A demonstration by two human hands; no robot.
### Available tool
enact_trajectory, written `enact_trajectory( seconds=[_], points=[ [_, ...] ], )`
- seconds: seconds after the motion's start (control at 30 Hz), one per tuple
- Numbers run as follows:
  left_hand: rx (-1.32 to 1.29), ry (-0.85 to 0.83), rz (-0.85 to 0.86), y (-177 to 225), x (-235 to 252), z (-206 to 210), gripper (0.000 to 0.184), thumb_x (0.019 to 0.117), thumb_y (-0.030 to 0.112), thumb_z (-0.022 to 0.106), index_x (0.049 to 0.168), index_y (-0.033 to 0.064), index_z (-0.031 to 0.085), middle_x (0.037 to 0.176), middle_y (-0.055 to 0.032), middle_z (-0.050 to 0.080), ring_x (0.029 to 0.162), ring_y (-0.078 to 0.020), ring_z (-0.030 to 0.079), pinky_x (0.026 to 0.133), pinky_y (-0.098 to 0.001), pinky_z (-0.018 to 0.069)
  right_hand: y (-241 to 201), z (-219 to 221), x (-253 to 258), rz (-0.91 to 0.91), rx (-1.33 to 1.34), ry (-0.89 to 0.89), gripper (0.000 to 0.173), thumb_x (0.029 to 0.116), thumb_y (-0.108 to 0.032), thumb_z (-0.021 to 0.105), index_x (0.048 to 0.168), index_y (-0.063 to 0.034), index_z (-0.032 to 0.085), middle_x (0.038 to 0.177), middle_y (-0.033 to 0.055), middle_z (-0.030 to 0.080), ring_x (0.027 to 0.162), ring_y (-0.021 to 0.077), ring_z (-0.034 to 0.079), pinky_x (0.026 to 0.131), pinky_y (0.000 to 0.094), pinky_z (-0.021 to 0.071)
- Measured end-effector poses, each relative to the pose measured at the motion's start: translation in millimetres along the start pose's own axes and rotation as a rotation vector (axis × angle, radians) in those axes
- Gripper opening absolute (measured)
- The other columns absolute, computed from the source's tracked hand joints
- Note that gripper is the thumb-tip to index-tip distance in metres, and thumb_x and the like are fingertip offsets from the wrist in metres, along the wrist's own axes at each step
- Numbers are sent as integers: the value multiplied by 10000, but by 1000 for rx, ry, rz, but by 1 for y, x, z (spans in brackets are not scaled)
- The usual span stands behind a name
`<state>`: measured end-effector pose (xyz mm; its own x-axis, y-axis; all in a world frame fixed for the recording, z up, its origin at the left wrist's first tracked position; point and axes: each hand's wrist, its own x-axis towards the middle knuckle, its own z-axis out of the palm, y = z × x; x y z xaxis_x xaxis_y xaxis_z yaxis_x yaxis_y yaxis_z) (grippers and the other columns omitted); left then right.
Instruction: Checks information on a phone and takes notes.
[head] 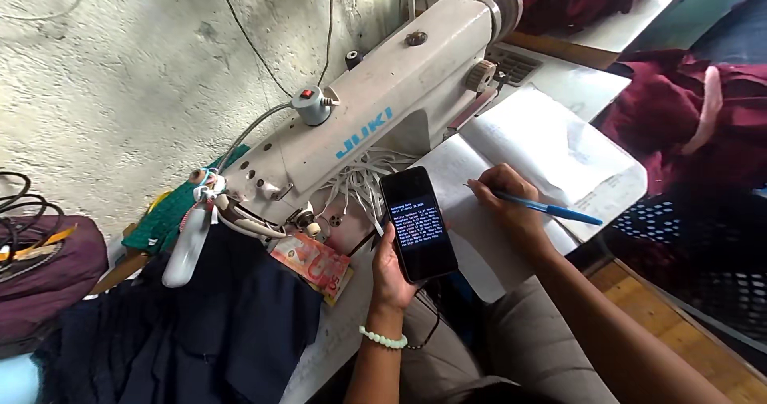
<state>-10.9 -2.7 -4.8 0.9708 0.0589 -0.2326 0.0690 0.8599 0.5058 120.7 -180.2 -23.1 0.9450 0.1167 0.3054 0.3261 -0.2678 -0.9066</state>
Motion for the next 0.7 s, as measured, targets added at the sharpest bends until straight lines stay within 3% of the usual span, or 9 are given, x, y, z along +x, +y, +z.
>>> enact_trajectory(
  seconds=[0.1, 0.2, 0.3, 0.4, 0.53, 0.7],
  points=[
    [20, 50, 54, 0, -2, 2, 554, 1093, 440, 194, 1381, 89, 511, 1306, -209, 645, 1191, -354, 653, 949, -506, 568, -5, -3, 6, 83, 70, -31, 90, 930, -112, 685, 922, -58, 613, 680, -51, 593, 589, -25, 558, 577, 152, 467],
    [30, 94, 107, 1, -2, 4, 568, 1104, 437, 159, 1373, 89, 518, 1273, -208, 659, 1154, -343, 672, 922, -494, 582, -10, -7, 15, 178, 153, -60, 91, 904, -82, 709, 917, -72, 620, 684, -30, 598, 566, 28, 549, 532, 194, 457],
    [19, 90, 151, 0, -2, 3, 573, 1107, 430, 150, 1377, 71, 505, 1277, -234, 651, 1162, -375, 665, 925, -517, 579, -15, -3, 23, 148, 214, -138, 140, 859, -55, 735, 956, -74, 635, 706, -16, 584, 555, 57, 525, 524, 225, 462],
    [0, 157, 200, 1, -5, 4, 547, 1108, 424, 175, 1345, 82, 530, 1233, -192, 683, 1123, -331, 691, 905, -490, 594, -23, 10, 34, 128, 260, -243, 147, 860, 1, 685, 992, -51, 645, 730, -6, 594, 563, 61, 528, 526, 223, 465],
    [12, 193, 220, 0, -6, 5, 495, 1111, 384, 193, 1326, 97, 534, 1195, -151, 703, 1087, -277, 710, 885, -453, 608, -26, 23, 41, 77, 344, -293, 113, 846, 8, 621, 804, -93, 592, 624, -51, 552, 513, 14, 474, 484, 178, 382],
    [10, 240, 229, -1, -9, 9, 471, 1114, 373, 199, 1308, 104, 533, 1156, -123, 717, 1052, -235, 723, 857, -422, 619, -17, 15, 22, 83, 316, -304, 131, 811, -41, 595, 732, -143, 570, 615, -88, 528, 538, -8, 473, 506, 165, 379]
  ],
)
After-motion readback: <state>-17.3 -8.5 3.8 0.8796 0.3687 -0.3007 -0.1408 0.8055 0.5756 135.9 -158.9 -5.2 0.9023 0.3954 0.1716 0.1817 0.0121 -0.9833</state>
